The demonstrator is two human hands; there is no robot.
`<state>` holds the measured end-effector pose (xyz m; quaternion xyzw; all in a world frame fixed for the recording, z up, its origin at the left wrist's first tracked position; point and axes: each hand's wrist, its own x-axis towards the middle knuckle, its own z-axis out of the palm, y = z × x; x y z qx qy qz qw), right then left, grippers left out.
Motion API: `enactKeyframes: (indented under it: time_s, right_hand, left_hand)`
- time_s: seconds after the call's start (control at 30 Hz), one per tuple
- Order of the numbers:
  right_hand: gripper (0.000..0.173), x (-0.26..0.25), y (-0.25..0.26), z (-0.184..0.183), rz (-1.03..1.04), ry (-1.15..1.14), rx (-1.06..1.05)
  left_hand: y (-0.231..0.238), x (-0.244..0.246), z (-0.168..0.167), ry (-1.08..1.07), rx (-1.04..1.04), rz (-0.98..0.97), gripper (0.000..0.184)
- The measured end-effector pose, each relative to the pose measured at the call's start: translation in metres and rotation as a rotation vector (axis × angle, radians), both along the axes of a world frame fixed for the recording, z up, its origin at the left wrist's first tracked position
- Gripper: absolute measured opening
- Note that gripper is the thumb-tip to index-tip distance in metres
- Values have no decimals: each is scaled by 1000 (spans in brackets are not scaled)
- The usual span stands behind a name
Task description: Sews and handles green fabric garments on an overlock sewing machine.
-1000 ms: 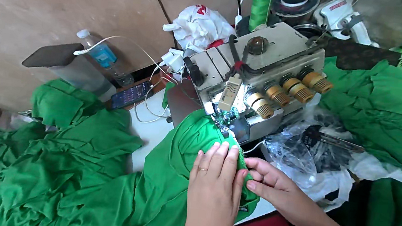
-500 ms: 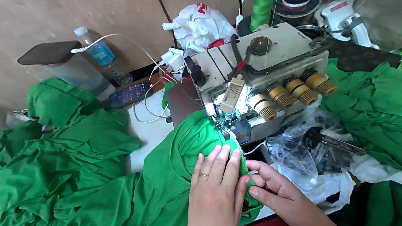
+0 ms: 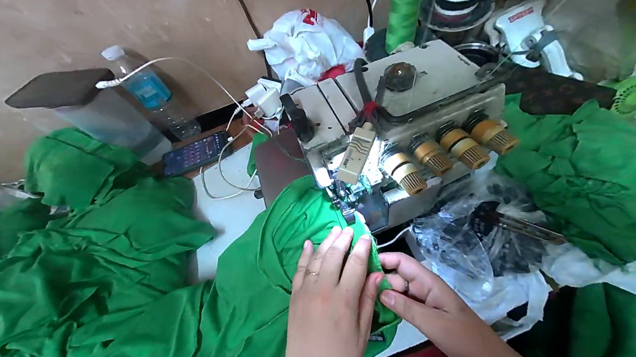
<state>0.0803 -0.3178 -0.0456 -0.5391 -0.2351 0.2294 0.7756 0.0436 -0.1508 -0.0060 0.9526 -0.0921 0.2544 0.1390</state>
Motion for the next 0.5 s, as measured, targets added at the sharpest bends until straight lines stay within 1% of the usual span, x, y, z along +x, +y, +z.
enactKeyframes:
  time_s: [0.13, 0.27, 0.4, 0.47, 0.5]
  right_hand:
    - [29, 1, 2, -2, -33, -8, -6]
    - [19, 4, 11, -3, -116, -67, -47]
    - [9, 6, 16, -5, -137, -110, -79]
    - [12, 6, 16, -8, -120, -157, -107]
    - [18, 6, 13, -8, -103, -215, -145]
  left_hand:
    - [2, 5, 0, 4, -15, 5, 40]
    - [7, 13, 1, 4, -46, 16, 39]
    - [3, 12, 1, -25, -26, 70, 41]
    - [3, 12, -1, -35, -24, 84, 36]
    - [4, 12, -1, -36, -29, 84, 34]
